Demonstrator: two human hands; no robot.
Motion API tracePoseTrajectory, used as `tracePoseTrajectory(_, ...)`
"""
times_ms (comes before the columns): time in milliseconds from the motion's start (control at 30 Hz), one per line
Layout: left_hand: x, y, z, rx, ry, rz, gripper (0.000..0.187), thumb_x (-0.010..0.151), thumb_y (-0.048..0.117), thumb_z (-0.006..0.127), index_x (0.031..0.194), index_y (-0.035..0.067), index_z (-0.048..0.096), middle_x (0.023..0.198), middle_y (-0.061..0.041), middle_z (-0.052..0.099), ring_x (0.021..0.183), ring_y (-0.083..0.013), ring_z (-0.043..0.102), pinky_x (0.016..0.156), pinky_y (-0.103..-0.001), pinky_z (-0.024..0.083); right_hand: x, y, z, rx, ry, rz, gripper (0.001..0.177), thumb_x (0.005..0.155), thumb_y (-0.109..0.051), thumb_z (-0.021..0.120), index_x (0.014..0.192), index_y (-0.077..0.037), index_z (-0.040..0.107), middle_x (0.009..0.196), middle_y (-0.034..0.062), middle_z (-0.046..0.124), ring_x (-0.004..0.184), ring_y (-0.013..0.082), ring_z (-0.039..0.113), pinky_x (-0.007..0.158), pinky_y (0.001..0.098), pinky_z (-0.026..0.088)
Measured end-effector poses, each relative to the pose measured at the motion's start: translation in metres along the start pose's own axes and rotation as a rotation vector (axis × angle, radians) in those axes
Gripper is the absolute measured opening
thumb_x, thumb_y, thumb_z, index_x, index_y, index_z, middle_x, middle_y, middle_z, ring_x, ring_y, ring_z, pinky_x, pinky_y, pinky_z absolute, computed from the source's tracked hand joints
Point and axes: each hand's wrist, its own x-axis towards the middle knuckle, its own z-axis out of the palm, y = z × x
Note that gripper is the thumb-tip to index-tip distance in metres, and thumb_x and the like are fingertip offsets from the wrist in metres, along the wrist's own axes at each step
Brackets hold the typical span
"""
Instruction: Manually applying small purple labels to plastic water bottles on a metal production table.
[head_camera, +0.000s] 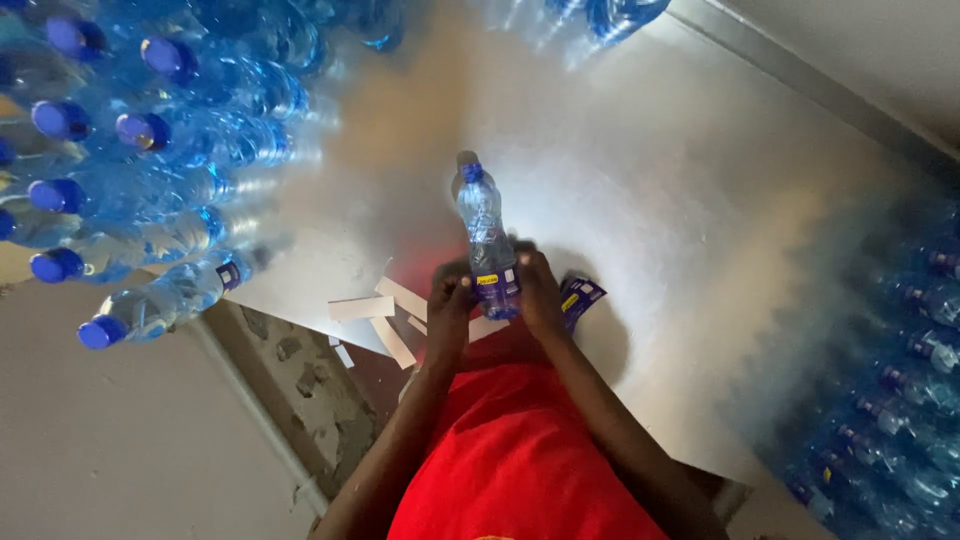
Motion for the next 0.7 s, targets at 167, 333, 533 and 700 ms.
tracePoseTrajectory(167,-0.006,0.015,0.007,-0.045,0.038,-0.1,0.016,0.112,0.018,0.072,0.103,0.008,0.064,0.09,-0.003,0.06,0.082,-0.0134,0.061,0.079,-0.033,0.054,-0.004,-0.003,-0.006,0.144,-0.117,0.151,0.077,0.107,-0.074,0.047,0.154,-0.013,0.054,0.128,0.0185,0.064,0.123,0.0325,0.069,0.106,0.0515,0.053)
tracePoseTrajectory(333,0.017,-0.07,-0.04,0.031,-0.004,-0.08,0.022,0.106,0.023,0.083,0.108,0.009,0.066,0.093,0.0,0.064,0.084,-0.0103,0.063,0.074,-0.029,0.053,0.02,0.065,-0.009,0.777,-0.106,0.4,0.04,0.111,-0.048,0.066,0.134,-0.017,0.073,0.108,0.0054,0.074,0.1,0.0209,0.073,0.092,0.0395,0.054)
tracePoseTrajectory(533,0.006,-0.004,0.002,0.121,-0.021,-0.138,0.031,0.111,0.031,0.071,0.124,0.003,0.068,0.081,-0.01,0.061,0.073,-0.0171,0.063,0.061,-0.028,0.053,0.024,0.128,-0.013,1.061,-0.05,0.55,0.029,0.11,-0.034,0.067,0.113,-0.007,0.077,0.092,0.0104,0.077,0.086,0.0263,0.078,0.082,0.0412,0.06)
tracePoseTrajectory(700,-0.001,0.009,0.025,0.367,-0.094,-0.361,0.089,0.1,0.067,0.074,0.163,0.006,0.056,0.16,-0.026,0.06,0.146,-0.0401,0.061,0.123,-0.055,0.046,0.031,0.176,-0.033,0.765,-0.063,0.407,0.031,0.111,-0.041,0.066,0.107,-0.013,0.078,0.087,0.0119,0.078,0.081,0.0267,0.078,0.075,0.0414,0.06)
